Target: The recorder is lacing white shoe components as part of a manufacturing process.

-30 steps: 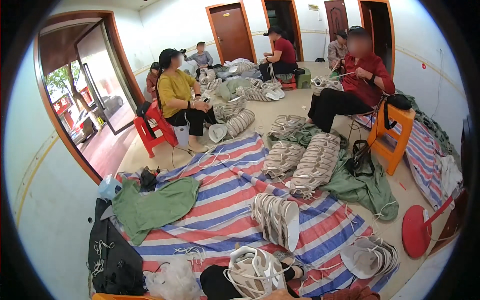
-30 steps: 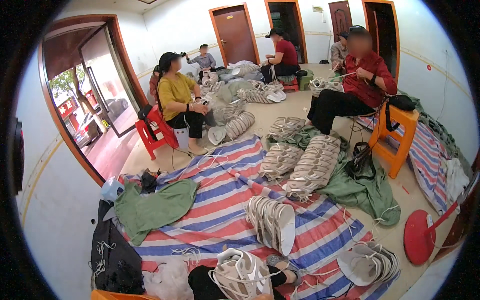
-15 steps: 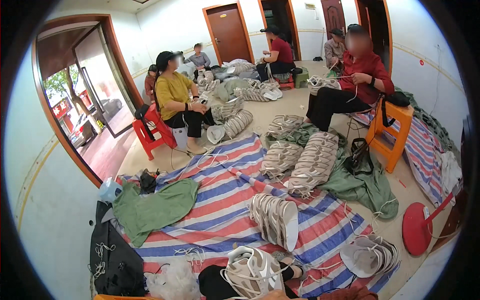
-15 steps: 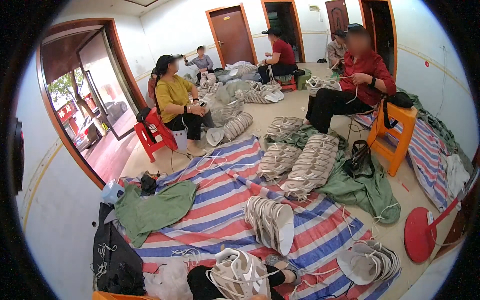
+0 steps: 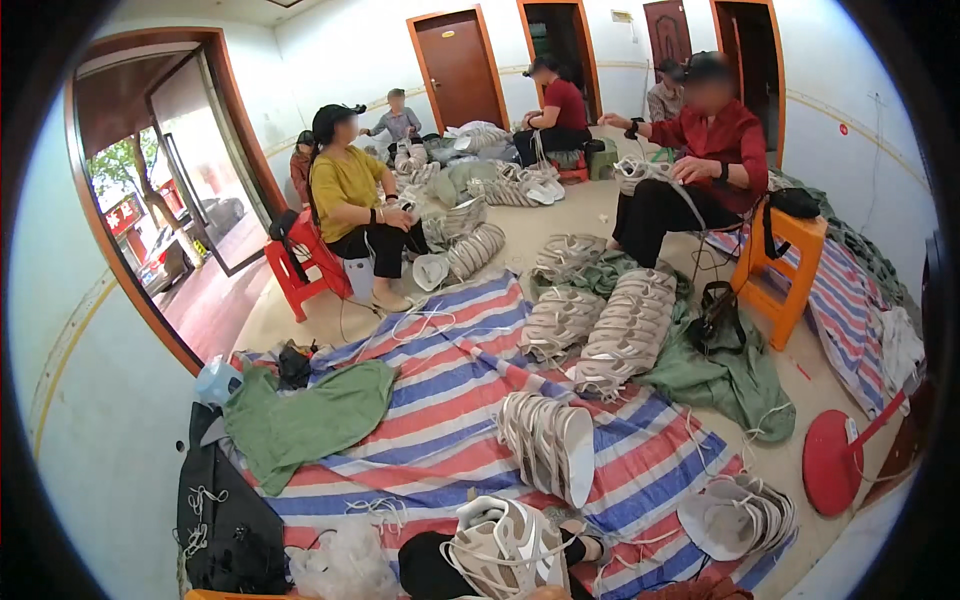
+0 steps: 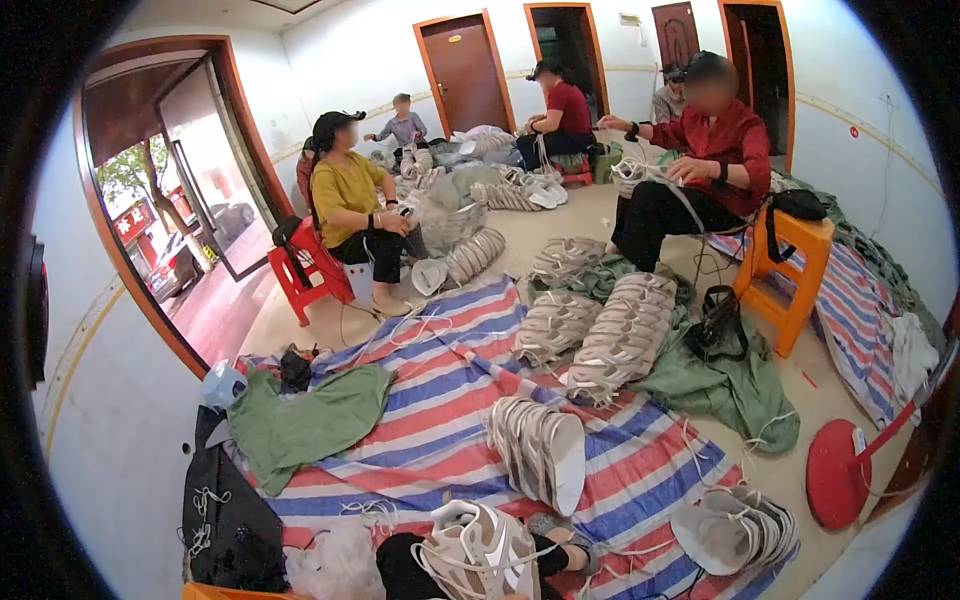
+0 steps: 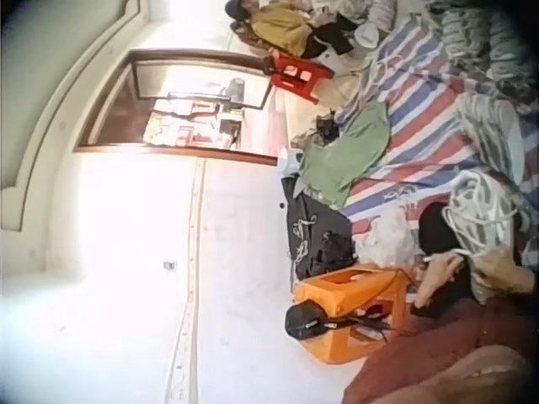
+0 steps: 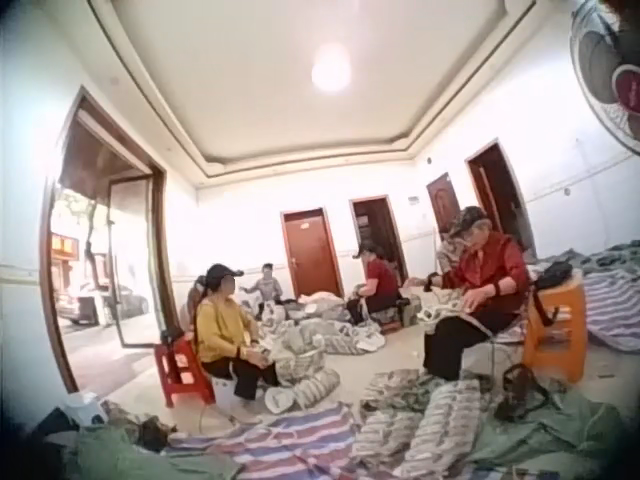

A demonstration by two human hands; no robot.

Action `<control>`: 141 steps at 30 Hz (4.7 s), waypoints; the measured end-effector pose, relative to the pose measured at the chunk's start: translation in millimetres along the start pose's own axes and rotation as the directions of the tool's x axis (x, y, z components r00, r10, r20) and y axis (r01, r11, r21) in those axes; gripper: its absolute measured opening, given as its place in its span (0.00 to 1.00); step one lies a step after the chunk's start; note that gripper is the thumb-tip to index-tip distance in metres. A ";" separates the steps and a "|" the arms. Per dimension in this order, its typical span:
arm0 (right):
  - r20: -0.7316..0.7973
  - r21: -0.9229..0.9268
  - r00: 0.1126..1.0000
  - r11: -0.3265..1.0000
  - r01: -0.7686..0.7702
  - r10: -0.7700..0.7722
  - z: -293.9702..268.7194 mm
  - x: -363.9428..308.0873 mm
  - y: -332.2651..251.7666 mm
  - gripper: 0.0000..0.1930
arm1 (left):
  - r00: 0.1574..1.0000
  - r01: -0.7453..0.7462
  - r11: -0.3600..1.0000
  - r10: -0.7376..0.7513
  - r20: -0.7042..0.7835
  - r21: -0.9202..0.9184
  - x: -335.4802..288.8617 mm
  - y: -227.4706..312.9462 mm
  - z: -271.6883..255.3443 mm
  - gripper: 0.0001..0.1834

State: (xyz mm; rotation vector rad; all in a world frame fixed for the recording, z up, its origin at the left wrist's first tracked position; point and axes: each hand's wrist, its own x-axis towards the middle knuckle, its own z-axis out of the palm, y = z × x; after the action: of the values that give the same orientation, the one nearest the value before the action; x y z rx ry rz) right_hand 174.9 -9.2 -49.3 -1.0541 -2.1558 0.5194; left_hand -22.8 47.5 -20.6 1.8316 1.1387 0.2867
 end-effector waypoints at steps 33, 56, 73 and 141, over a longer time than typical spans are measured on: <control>-0.151 0.174 0.987 0.981 0.087 -0.060 -76.9 38.9 -14.3 0.09 | 0.999 0.017 0.999 -0.015 0.045 -0.039 -0.4 -25.8 -1.2 0.10; 0.260 0.247 0.966 0.967 -0.069 0.003 -38.1 31.1 11.8 0.16 | 0.984 -0.180 0.983 0.180 0.011 0.029 2.9 -18.5 -12.4 0.09; 0.241 0.303 0.970 0.950 -0.078 0.003 -42.3 22.8 -0.5 0.09 | 0.966 -0.257 0.964 0.257 0.011 0.068 -3.4 -12.8 -10.4 0.09; -0.144 0.134 0.815 0.827 -0.546 0.562 -124.3 82.8 -15.8 0.35 | 0.993 -0.119 0.993 0.119 0.022 0.002 -4.6 -19.6 -1.1 0.08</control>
State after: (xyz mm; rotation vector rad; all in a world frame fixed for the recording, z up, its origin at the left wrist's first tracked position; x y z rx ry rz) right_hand 218.7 55.0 79.3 -1.6255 -1.6305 0.7433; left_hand -37.3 47.2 -34.5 1.9046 1.0171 0.3330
